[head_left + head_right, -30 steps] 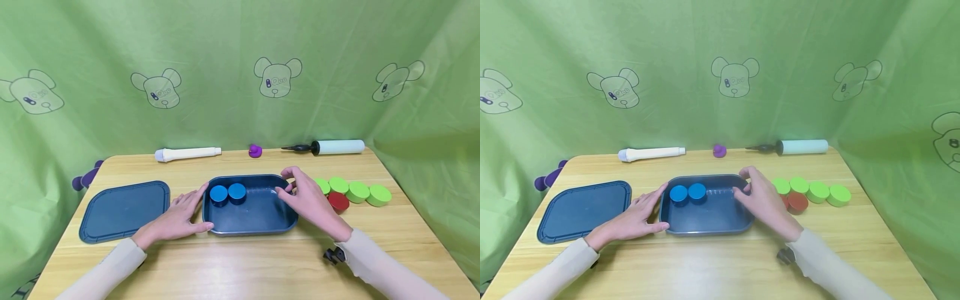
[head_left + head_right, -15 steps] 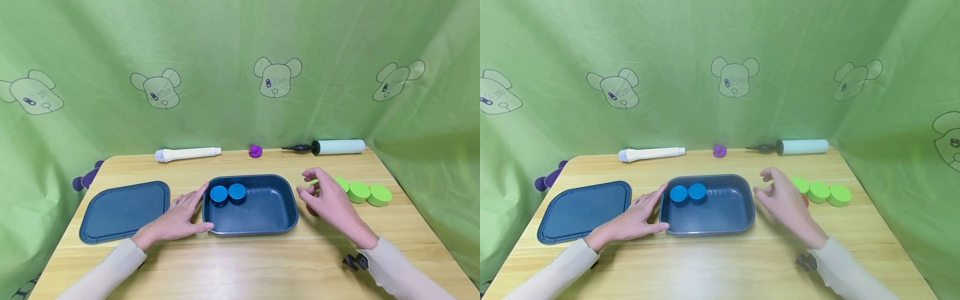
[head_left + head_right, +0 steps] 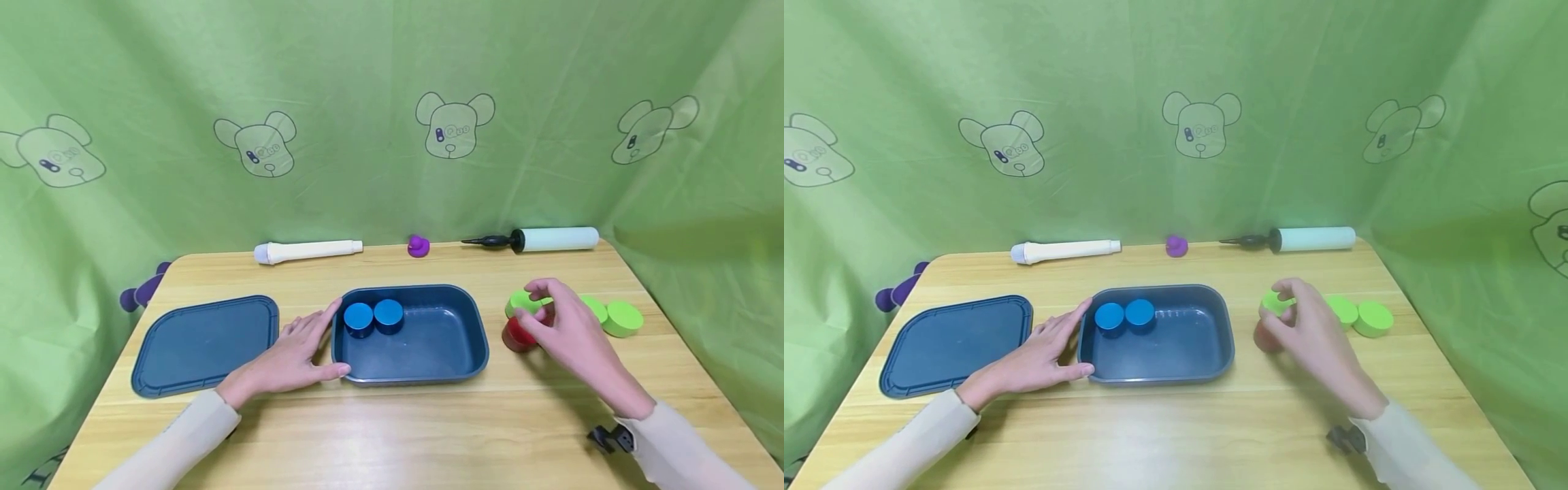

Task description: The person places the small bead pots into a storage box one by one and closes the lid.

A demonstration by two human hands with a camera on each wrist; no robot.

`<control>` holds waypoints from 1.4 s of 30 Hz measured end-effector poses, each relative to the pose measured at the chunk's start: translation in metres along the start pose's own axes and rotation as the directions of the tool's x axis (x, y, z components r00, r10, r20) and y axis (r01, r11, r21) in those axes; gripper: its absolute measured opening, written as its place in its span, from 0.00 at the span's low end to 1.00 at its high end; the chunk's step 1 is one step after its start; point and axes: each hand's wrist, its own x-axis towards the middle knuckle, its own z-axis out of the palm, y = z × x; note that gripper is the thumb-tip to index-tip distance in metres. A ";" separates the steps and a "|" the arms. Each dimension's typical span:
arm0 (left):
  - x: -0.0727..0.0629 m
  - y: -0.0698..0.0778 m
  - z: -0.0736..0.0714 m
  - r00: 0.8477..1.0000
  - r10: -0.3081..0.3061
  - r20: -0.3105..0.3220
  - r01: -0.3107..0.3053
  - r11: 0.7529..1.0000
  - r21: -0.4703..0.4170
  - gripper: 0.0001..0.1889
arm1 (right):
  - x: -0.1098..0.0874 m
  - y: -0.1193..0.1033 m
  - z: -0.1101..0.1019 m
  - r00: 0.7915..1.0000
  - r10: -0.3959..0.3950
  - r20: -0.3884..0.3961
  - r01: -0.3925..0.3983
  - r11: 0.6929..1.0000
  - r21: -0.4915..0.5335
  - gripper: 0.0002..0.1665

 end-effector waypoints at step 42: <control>-0.002 0.005 0.001 1.000 0.012 -0.019 -0.013 1.000 -0.013 0.59 | -0.022 0.063 -0.007 0.988 0.050 0.143 -0.034 0.993 -0.115 0.34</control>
